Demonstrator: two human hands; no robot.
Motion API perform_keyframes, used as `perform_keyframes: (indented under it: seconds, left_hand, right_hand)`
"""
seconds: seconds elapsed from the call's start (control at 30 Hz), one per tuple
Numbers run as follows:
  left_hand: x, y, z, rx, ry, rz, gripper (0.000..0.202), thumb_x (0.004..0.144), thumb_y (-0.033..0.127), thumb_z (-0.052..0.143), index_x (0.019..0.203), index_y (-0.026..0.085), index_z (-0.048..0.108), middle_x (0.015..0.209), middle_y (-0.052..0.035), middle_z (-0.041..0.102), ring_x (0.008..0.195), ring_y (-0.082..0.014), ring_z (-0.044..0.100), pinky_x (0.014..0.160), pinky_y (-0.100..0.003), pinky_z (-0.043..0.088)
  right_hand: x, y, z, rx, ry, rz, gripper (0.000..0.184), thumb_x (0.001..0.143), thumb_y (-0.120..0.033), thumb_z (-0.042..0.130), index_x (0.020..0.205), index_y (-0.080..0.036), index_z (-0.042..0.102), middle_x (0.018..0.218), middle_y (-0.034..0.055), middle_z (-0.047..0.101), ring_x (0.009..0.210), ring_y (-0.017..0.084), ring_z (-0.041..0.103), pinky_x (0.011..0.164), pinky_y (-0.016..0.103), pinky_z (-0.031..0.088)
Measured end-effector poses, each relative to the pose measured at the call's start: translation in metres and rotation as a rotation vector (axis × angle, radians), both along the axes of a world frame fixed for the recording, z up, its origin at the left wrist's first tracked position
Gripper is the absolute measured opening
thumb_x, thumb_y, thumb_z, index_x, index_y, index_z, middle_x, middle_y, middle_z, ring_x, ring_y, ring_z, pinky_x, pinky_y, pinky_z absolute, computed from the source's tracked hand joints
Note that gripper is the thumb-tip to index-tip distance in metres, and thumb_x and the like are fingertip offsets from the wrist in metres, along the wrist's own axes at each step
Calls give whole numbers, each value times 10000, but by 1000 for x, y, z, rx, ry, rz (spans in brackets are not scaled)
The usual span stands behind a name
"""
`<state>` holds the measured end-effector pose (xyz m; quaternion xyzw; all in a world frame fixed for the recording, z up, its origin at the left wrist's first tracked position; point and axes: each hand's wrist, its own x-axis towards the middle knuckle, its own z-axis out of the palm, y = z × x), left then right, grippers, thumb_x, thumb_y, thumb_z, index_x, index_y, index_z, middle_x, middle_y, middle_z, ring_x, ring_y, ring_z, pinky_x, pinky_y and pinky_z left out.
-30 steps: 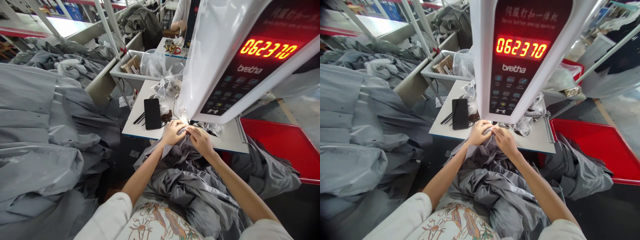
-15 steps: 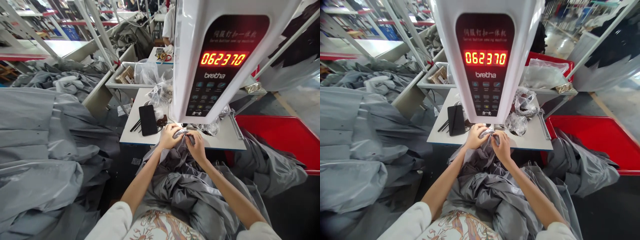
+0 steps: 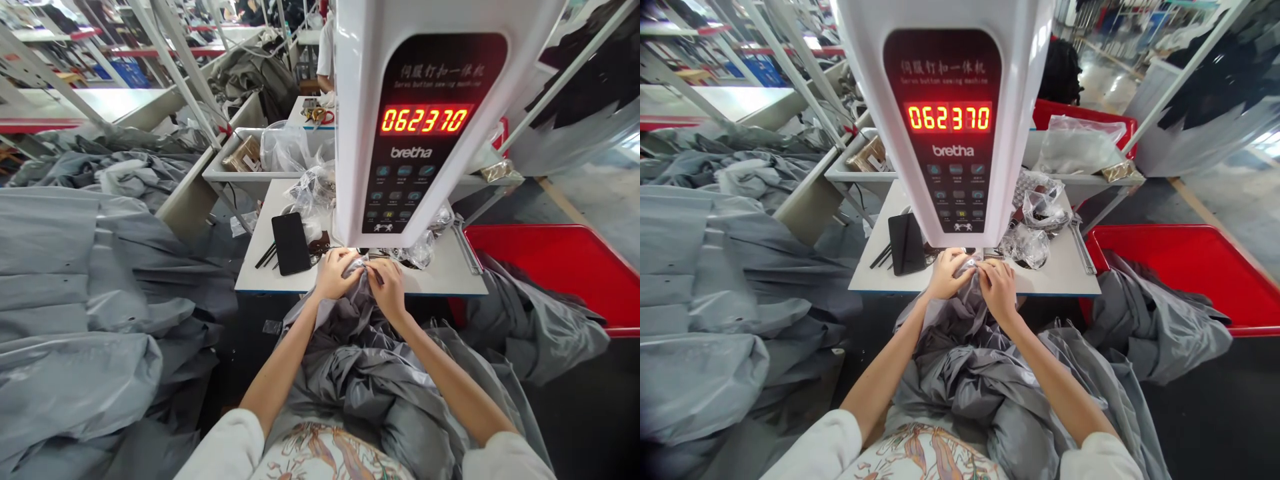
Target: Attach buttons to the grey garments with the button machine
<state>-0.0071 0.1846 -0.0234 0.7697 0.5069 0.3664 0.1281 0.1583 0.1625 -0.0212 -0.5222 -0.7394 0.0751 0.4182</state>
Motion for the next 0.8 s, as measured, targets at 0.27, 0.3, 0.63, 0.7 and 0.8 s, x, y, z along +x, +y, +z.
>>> perform_keyframes:
  seconds: [0.27, 0.3, 0.63, 0.7, 0.8]
  left_hand:
    - [1, 2, 3, -74, -33, -23, 304, 833, 394, 643, 1114, 282, 665, 1132, -46, 548, 1086, -203, 486, 989, -339, 392]
    - [1, 2, 3, -78, -42, -22, 298, 835, 399, 641, 1106, 280, 667, 1128, -45, 551, 1088, -202, 486, 991, -338, 391]
    - [5, 4, 2, -99, -80, 20, 241, 802, 338, 682, 1038, 293, 684, 1094, -20, 580, 1077, -202, 495, 978, -347, 399]
    - [5, 4, 2, -94, -76, 23, 239, 797, 339, 688, 1031, 290, 686, 1085, -24, 581, 1076, -203, 499, 975, -348, 404]
    - [4, 4, 2, -78, -72, 25, 237, 795, 343, 691, 1024, 286, 688, 1079, -27, 583, 1071, -203, 503, 970, -349, 412]
  right_hand:
    - [4, -19, -3, 45, -278, 10, 366, 927, -185, 431, 1267, -216, 563, 1141, 101, 614, 1076, 258, 526, 906, 405, 405]
    - [5, -20, 0, 37, -285, 24, 372, 928, -185, 428, 1276, -215, 555, 1146, 100, 612, 1081, 257, 524, 909, 404, 404]
    - [55, 36, 37, 124, -417, -205, 202, 889, -247, 515, 889, -207, 713, 915, 100, 647, 913, 262, 543, 805, 400, 396]
    - [61, 51, 37, 83, -514, -153, 186, 865, -250, 544, 818, -207, 719, 852, 94, 644, 892, 258, 543, 801, 405, 390]
    - [63, 66, 32, 19, -613, -99, 150, 831, -208, 571, 812, -188, 718, 830, 95, 648, 886, 252, 549, 815, 413, 375]
